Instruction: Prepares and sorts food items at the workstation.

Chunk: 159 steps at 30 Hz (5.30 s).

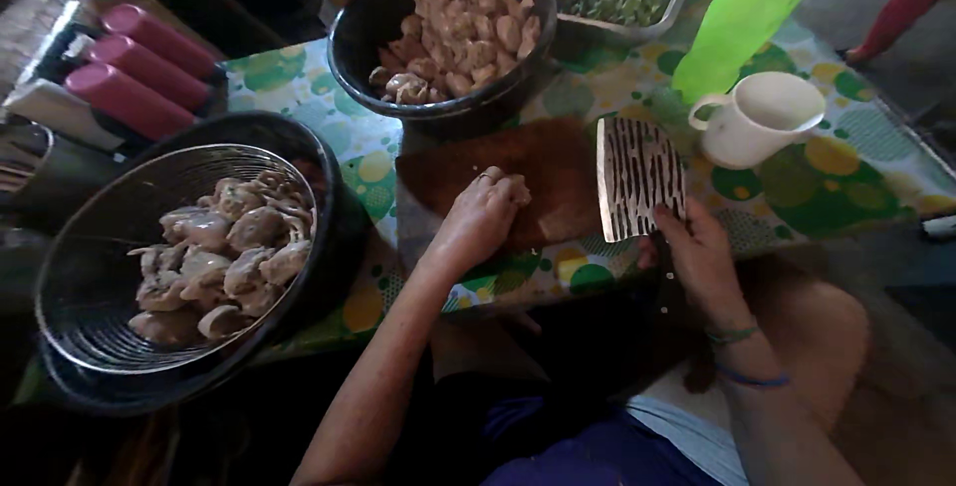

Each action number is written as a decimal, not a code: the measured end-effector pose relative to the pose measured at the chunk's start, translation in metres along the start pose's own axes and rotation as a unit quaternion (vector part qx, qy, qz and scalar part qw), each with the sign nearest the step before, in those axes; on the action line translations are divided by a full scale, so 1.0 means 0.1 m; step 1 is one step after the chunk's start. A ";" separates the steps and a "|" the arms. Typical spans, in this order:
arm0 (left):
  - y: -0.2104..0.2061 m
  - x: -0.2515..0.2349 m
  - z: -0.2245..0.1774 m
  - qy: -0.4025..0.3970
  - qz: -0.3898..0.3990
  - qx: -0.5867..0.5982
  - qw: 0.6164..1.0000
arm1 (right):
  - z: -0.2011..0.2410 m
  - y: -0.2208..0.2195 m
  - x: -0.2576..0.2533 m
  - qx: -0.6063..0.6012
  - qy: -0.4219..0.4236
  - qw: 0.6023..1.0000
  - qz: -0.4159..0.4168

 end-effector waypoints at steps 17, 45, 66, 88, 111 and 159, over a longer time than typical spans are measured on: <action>-0.25 -0.33 0.10 0.186 0.155 -0.146 0.959 | 0.01 0.00 0.01 0.008 0.028 1.000 0.007; -0.10 -0.05 -0.04 0.091 -0.050 -0.067 0.992 | 0.02 -0.02 0.00 0.016 0.045 0.999 0.008; -0.02 0.40 -0.22 0.154 -0.013 0.049 0.987 | 0.05 -0.03 0.00 0.021 0.030 0.999 0.003; -0.03 0.56 0.23 0.245 -0.096 0.136 0.955 | 0.53 -0.48 0.40 0.174 0.019 0.982 0.069; -0.12 0.63 0.41 0.264 -0.081 0.272 0.922 | 0.45 -0.52 0.32 0.272 -0.048 0.952 0.134; -0.40 0.33 0.23 0.080 -0.089 0.568 0.814 | 0.65 -0.91 0.14 0.338 0.417 0.842 -0.050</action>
Point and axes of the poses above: each hand's wrist, its own x-axis away from the middle knuckle, its own y-axis out of the back of the hand, z = x × y, the point moved 10 cm from there along -x, towards the middle knuckle, and after that the axes turned 7 degrees about -y, right-handed, at the moved point
